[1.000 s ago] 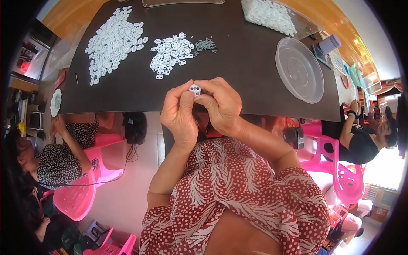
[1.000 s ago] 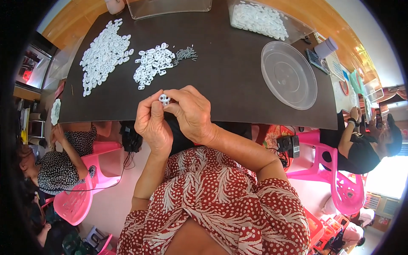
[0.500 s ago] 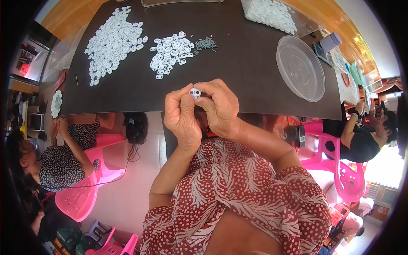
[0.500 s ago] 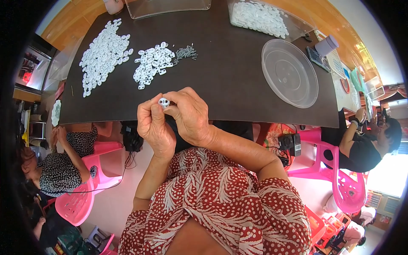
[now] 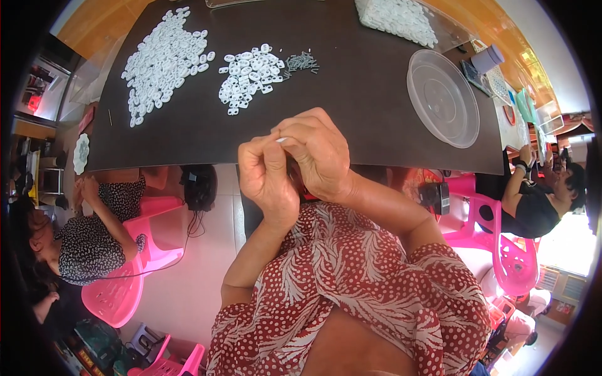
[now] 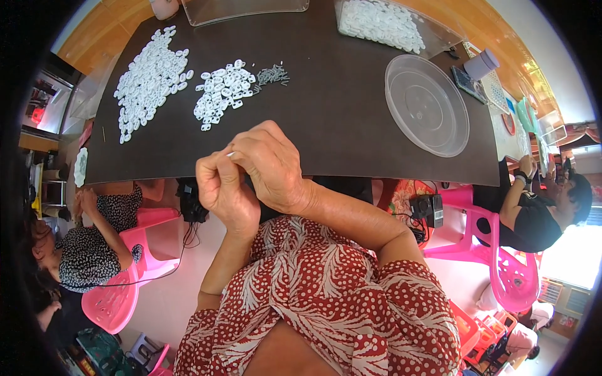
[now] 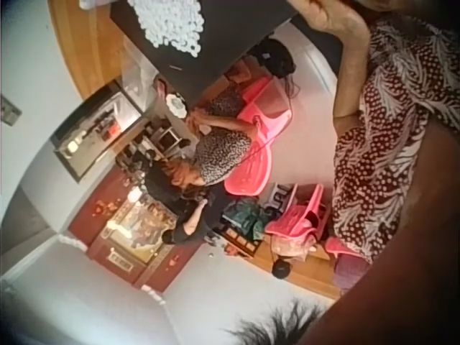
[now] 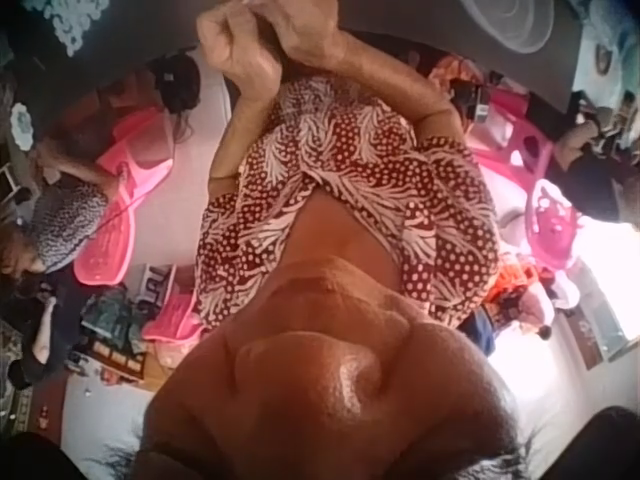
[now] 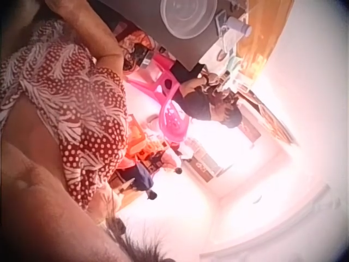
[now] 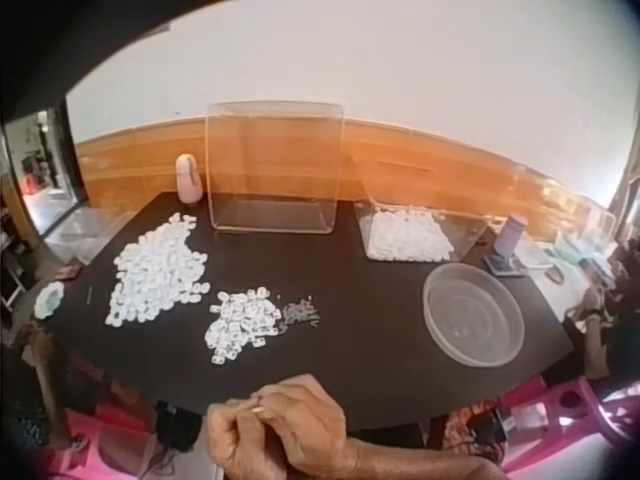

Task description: Inserting metal pins into small white plastic components at a workbench.

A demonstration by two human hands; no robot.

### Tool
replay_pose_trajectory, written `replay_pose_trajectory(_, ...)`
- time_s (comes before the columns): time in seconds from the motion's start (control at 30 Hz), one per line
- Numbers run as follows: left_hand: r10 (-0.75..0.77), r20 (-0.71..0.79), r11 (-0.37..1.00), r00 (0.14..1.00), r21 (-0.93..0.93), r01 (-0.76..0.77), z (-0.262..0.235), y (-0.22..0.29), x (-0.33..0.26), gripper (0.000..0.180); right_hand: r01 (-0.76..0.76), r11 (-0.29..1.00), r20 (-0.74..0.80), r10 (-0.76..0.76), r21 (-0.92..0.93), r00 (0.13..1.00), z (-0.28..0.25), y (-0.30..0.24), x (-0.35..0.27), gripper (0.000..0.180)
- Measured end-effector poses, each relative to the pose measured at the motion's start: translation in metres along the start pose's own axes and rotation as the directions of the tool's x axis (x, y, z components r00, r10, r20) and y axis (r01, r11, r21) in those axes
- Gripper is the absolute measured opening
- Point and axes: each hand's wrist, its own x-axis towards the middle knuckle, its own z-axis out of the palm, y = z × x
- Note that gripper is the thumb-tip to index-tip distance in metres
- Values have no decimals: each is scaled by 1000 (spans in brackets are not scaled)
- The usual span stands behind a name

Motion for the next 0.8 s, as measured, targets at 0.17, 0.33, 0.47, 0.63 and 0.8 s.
replay_pose_trajectory(0.17,-33,19,999,999,-24,34,-6,17,15,13,-63,997,-6,62,-51,998,-1,-8,14,26)
replay_pose_trajectory(0.33,17,57,997,998,80,-22,-13,16,13,20,-224,974,76,221,38,972,-8,-17,12,26)
replay_pose_trajectory(0.47,70,21,992,997,105,-72,-6,18,13,21,-297,950,59,292,92,954,-5,-18,11,27)
replay_pose_trajectory(0.63,99,63,979,993,174,-109,-12,19,13,21,-251,967,84,246,51,966,-5,-17,8,31)
replay_pose_trajectory(0.8,77,72,982,994,167,-89,-10,23,11,20,-183,983,40,183,-11,982,-5,-20,7,36)
